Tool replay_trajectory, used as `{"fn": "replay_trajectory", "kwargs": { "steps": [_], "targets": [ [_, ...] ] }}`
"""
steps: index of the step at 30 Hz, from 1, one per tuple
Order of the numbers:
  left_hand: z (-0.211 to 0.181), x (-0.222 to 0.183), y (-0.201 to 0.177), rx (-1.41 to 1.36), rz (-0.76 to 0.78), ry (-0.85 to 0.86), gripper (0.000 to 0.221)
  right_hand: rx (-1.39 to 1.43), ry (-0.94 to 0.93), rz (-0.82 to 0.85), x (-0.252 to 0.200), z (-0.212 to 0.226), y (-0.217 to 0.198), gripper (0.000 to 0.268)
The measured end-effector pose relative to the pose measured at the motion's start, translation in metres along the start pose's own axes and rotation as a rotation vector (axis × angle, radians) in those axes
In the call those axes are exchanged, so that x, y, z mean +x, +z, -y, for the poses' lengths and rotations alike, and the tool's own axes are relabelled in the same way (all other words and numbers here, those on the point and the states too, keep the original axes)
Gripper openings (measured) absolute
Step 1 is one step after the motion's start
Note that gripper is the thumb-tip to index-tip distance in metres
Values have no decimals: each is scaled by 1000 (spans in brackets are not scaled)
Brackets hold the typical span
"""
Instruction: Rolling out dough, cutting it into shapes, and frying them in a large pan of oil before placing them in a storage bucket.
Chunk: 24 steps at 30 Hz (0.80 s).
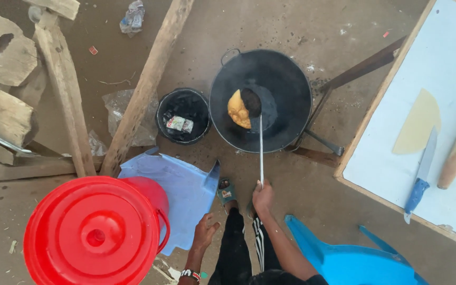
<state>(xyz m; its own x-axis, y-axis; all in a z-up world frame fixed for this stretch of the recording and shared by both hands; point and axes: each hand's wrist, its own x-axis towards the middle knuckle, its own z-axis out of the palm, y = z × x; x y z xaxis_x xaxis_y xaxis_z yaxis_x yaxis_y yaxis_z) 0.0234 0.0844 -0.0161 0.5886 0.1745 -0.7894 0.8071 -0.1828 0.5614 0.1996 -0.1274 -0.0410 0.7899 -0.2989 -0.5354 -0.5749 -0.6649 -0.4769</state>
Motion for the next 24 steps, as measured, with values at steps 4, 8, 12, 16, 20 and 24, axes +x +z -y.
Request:
{"fn": "replay_trajectory", "kwargs": {
  "steps": [4,8,12,16,20,24],
  "targets": [
    [-15,-7,-4,16,-13,-30,57,-102,-37,34,-30,1,-10,42],
    [-14,-4,-4,0,2,-76,59,-5,36,149,-66,13,-35,35],
    [21,15,6,18,-24,17,57,-9,-34,132,-75,4,-44,27],
    [0,29,16,28,-36,-61,58,-151,-26,168,-72,0,-53,35],
    [-8,89,46,-141,-100,-13,58,-145,40,176,-78,-6,-66,29],
    [-40,181,55,-390,-189,-78,71,-208,25,217,-82,-10,-83,28]
  ]
}}
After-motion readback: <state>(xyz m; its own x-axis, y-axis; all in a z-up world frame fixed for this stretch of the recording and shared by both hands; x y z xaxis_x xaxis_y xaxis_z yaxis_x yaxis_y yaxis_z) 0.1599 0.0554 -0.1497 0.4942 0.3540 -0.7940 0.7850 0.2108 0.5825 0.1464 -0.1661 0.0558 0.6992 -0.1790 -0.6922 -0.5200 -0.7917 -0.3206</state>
